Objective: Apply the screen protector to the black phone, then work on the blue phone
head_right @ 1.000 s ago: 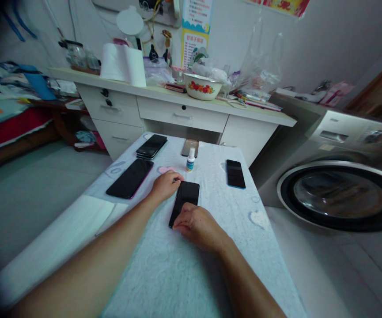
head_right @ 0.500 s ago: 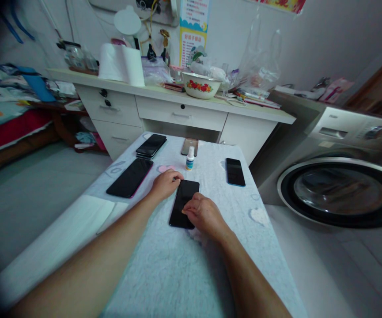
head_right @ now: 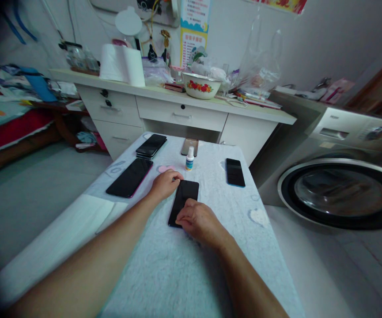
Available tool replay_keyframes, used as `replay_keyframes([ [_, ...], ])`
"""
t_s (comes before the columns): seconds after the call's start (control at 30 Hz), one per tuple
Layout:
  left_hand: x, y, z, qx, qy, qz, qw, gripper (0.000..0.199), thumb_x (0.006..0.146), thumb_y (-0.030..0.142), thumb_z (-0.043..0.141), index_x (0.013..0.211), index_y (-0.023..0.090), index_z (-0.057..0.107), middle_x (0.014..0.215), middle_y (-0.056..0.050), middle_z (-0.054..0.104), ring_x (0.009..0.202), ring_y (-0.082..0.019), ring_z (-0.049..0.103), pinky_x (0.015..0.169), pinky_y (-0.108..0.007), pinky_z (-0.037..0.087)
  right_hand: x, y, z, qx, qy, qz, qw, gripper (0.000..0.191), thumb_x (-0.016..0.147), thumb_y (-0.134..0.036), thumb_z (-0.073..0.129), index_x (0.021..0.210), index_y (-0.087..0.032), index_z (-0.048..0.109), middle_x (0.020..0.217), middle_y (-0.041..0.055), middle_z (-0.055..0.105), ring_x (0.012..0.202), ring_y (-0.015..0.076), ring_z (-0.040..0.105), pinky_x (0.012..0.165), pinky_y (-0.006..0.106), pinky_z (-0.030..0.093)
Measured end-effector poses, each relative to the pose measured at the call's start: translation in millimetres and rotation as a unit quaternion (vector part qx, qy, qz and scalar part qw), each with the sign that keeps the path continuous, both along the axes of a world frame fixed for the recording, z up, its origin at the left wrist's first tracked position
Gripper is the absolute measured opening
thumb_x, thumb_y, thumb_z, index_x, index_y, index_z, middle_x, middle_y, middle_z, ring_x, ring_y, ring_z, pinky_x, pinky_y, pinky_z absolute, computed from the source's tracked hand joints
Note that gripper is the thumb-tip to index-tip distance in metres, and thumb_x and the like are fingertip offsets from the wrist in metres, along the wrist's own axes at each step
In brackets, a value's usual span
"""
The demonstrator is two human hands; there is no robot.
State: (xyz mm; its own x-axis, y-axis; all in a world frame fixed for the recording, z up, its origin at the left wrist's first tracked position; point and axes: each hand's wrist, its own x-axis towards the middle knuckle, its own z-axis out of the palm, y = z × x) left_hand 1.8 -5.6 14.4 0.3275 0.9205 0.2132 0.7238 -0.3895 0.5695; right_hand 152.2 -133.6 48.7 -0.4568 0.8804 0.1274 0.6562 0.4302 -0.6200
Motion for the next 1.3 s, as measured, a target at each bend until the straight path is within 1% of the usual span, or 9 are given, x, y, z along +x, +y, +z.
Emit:
replay_keyframes([
  [0.2,0.3,-0.1,0.9,-0.001,0.003,0.005,1.000,0.026,0.079,0.017,0.048,0.089,0.022,0.071,0.094,-0.002,0.064,0.085,-0.015,0.060,0.074,-0.024,0.044,0.8,4.8,-6.6,0.034,-0.021,-0.047,0.998,0.011,0.085,-0.017,0.061,0.084,-0.019,0.072,0.084,0.0019,0.058,0.070,0.0099,0.056,0.063,0.021,0.043],
  [0.37,0.8,0.7,-0.4,-0.005,0.004,0.008,1.000,0.025,0.079,0.017,0.048,0.088,0.023,0.071,0.094,-0.002,0.065,0.086,-0.015,0.060,0.074,-0.024,0.044,2.0,8.2,-9.7,0.063,-0.045,-0.096,0.992,0.014,0.087,-0.019,0.057,0.087,-0.019,0.071,0.086,0.0036,0.059,0.075,0.0121,0.057,0.069,0.024,0.044],
  [0.47,1.3,0.9,-0.9,-0.002,0.002,0.011,1.000,0.025,0.079,0.016,0.048,0.087,0.023,0.071,0.094,-0.002,0.065,0.087,-0.015,0.060,0.075,-0.025,0.044,0.5,7.9,-9.3,0.066,-0.060,-0.105,0.990,0.015,0.087,-0.017,0.057,0.088,-0.019,0.071,0.087,0.0038,0.059,0.075,0.0125,0.057,0.069,0.024,0.044],
  [0.6,2.0,1.1,-1.1,0.000,0.000,0.014,1.000,0.025,0.078,0.016,0.048,0.087,0.023,0.071,0.095,-0.002,0.065,0.087,-0.015,0.060,0.077,-0.024,0.045,-3.5,5.2,-7.4,0.061,-0.065,-0.082,0.993,0.015,0.087,-0.017,0.056,0.085,-0.020,0.071,0.085,0.0025,0.058,0.072,0.0111,0.056,0.066,0.023,0.043],
  [0.83,2.0,1.7,-2.7,0.004,0.002,0.012,1.000,0.025,0.079,0.016,0.048,0.087,0.023,0.070,0.095,-0.002,0.065,0.089,-0.015,0.060,0.078,-0.024,0.045,-10.3,-4.2,-0.2,0.045,-0.058,-0.005,0.997,0.016,0.087,-0.015,0.055,0.082,-0.021,0.070,0.084,0.0005,0.057,0.071,0.0097,0.055,0.062,0.021,0.040],
  [1.0,2.3,1.8,-2.9,-0.003,0.007,0.012,1.000,0.025,0.078,0.015,0.048,0.088,0.023,0.071,0.094,-0.002,0.065,0.087,-0.014,0.059,0.076,-0.023,0.045,-10.0,-8.4,5.3,0.032,-0.053,0.046,0.997,0.017,0.086,-0.014,0.055,0.086,-0.021,0.070,0.084,0.0007,0.058,0.073,0.0104,0.055,0.064,0.022,0.040],
  [1.1,2.4,2.4,-3.1,-0.002,0.006,0.012,1.000,0.025,0.078,0.016,0.048,0.087,0.023,0.071,0.094,-0.002,0.065,0.087,-0.014,0.060,0.077,-0.024,0.045,-5.8,-8.3,6.1,0.015,-0.044,0.056,0.997,0.016,0.084,-0.013,0.057,0.086,-0.021,0.070,0.086,0.0007,0.060,0.073,0.0106,0.056,0.066,0.022,0.042],
  [1.3,2.4,3.5,-3.9,0.004,0.003,0.010,1.000,0.024,0.078,0.016,0.048,0.086,0.023,0.070,0.092,-0.002,0.065,0.087,-0.015,0.060,0.078,-0.024,0.045,9.9,-4.8,10.9,-0.024,-0.052,0.045,0.997,0.016,0.080,-0.009,0.060,0.080,-0.020,0.072,0.083,0.0002,0.060,0.069,0.0093,0.055,0.063,0.020,0.042],
])
